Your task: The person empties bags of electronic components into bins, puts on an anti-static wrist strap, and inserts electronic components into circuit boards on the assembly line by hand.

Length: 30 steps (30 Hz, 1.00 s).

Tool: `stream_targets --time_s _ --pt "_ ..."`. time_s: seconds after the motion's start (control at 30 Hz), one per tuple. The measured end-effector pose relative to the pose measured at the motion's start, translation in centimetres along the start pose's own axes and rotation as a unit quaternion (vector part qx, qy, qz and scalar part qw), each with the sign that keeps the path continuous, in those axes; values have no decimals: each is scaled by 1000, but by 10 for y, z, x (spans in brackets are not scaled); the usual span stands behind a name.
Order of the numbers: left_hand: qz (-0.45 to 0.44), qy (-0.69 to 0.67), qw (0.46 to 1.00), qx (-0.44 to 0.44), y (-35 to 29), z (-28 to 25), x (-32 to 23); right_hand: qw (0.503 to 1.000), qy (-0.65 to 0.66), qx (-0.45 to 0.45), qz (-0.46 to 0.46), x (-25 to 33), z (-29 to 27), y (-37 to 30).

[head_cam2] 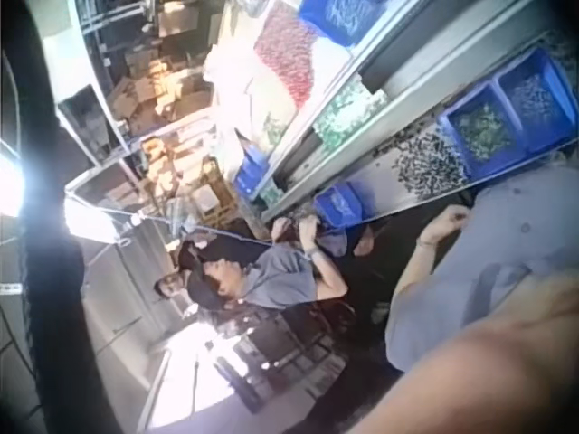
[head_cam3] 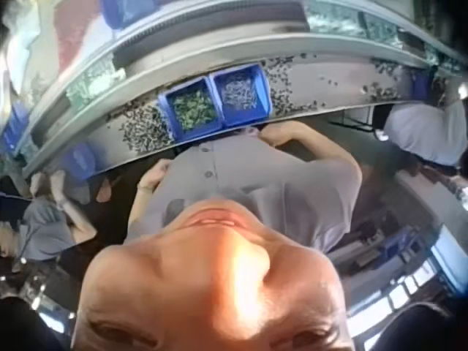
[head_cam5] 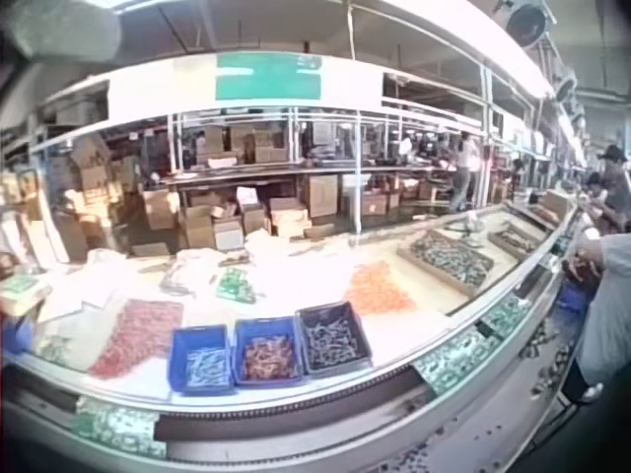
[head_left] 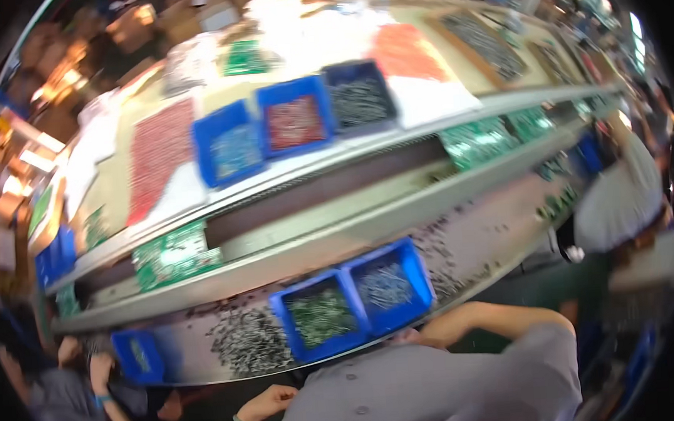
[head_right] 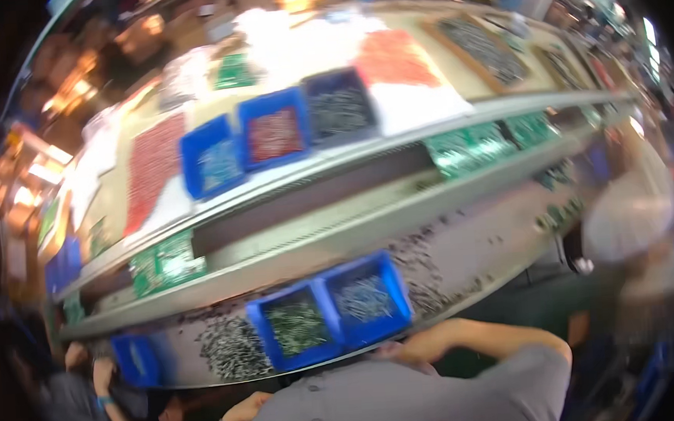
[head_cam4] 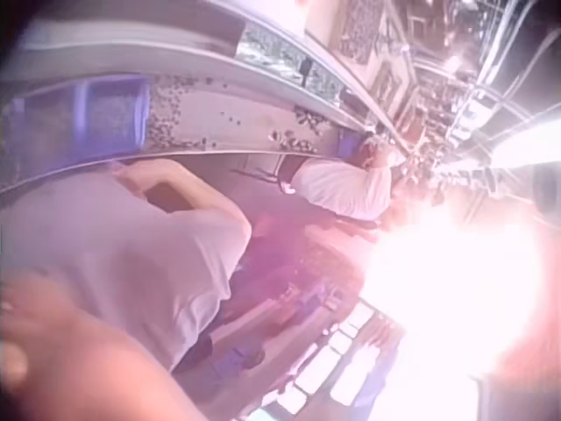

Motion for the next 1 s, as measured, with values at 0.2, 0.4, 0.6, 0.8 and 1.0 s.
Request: stream_targets --time_s 0.2,0.4,0.6,0.8,1.0 --pt "94 333 938 -14 -39 3 -43 976 35 207 -48 94 -59 -38" --pt "114 433 894 -23 -106 9 -130 973 -188 87 98 175 -215 -70" --pt "185 471 849 -151 -131 -10 -194 901 -417 -120 26 199 -361 -50" --pt "349 325 809 -343 -117 -24 -256 745 -478 -465 13 170 -525 -50" --pt "353 286 802 -388 -108 -38 -260 674 -383 -630 -45 131 -650 4"
Point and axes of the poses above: each hand's wrist, its own y-axis towards the middle knuckle, its own z-axis out of the palm, x = y × z, the point moved 7 cm from there along y, towards the middle knuckle, and after that the axes turned 12 degrees about -z, right-handed, at the moved point
